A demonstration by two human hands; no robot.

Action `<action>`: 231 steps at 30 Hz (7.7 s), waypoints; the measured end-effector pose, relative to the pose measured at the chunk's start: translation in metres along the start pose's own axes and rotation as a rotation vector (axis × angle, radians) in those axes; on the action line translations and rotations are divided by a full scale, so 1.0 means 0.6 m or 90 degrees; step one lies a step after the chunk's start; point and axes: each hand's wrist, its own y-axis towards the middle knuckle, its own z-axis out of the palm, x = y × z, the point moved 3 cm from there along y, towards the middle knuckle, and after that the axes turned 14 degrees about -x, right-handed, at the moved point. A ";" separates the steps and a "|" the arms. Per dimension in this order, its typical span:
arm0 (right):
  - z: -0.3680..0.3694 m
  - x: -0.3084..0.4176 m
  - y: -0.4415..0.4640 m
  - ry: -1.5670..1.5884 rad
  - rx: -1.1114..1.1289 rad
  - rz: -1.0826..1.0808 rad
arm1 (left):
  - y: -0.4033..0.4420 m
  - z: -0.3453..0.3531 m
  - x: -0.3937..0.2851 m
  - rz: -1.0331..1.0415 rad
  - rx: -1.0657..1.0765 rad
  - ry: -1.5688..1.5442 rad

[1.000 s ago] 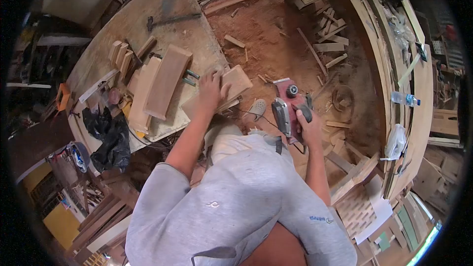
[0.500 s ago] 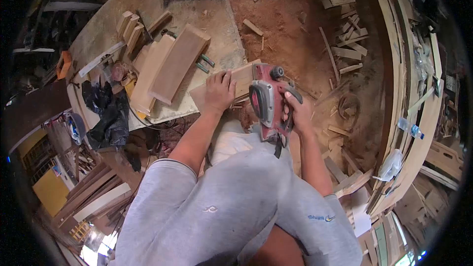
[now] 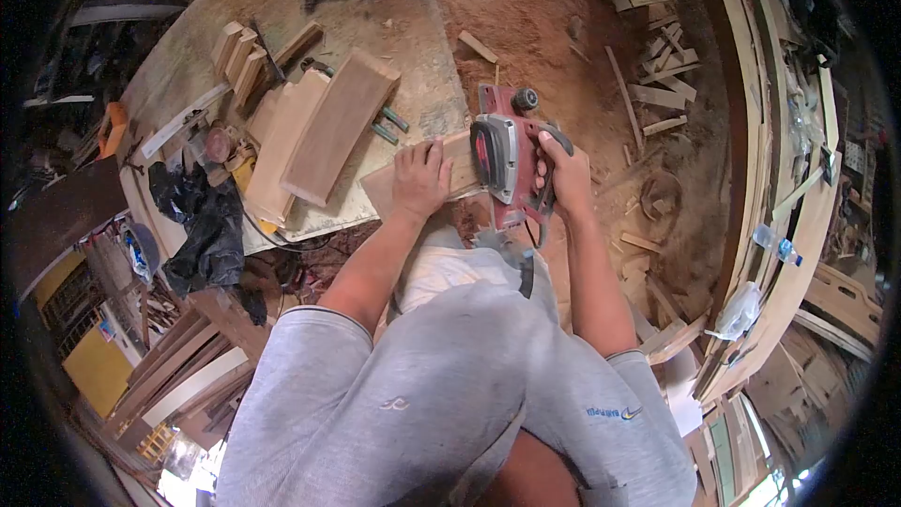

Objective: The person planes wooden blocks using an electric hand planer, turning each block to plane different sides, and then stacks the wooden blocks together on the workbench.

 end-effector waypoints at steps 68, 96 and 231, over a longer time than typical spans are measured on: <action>-0.383 -0.130 -0.043 -0.153 -0.333 -0.190 | 0.089 -0.321 -0.197 -0.102 -0.292 -0.413; -0.190 -0.135 -0.082 0.025 0.053 -0.009 | 0.042 -0.012 -0.042 0.098 0.129 -0.116; -0.228 -0.164 -0.124 -0.016 -0.098 -0.125 | -0.093 -0.098 0.049 -0.238 -0.169 0.021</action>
